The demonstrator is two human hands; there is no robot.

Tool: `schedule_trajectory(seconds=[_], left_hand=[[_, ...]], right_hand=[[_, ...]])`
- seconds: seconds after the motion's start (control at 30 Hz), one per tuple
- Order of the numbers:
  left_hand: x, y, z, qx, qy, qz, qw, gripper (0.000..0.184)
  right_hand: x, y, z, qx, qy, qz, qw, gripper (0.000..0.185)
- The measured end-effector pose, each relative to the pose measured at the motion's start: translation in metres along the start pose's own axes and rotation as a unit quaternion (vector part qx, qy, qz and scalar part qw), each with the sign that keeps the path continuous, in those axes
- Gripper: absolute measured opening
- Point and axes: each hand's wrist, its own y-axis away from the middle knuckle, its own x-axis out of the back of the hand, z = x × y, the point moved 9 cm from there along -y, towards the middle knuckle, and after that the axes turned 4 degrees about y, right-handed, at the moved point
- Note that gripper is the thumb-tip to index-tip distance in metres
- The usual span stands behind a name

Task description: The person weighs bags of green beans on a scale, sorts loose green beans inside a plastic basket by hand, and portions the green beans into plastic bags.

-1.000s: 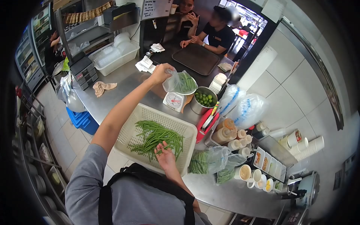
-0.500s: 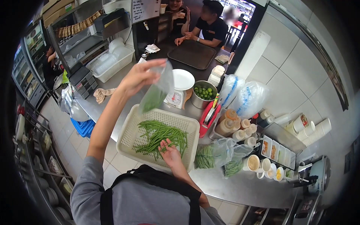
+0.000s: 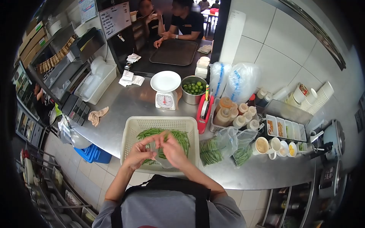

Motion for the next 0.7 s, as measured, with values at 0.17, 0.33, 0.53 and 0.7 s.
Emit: schedule_trajectory(seconds=[0.17,0.33,0.53,0.7], left_hand=[[0.004,0.003,0.006,-0.029,-0.027,0.004,0.999,0.059],[-0.006,0.005,0.007,-0.014,-0.079,-0.015,0.997,0.06],[-0.003,0.008,0.008,-0.034,-0.098,-0.022,0.994,0.061],[0.008,0.012,0.008,-0.037,-0.085,-0.009,0.996,0.061]], right_hand=[[-0.007,0.015,0.02,0.047,0.598,-0.077,0.796,0.008],[-0.004,0.02,0.04,-0.034,0.762,-0.171,0.624,0.015],[0.011,0.004,0.063,-0.1,0.805,-0.208,0.547,0.013],[-0.036,0.012,-0.008,0.121,0.754,-0.148,0.628,0.013]])
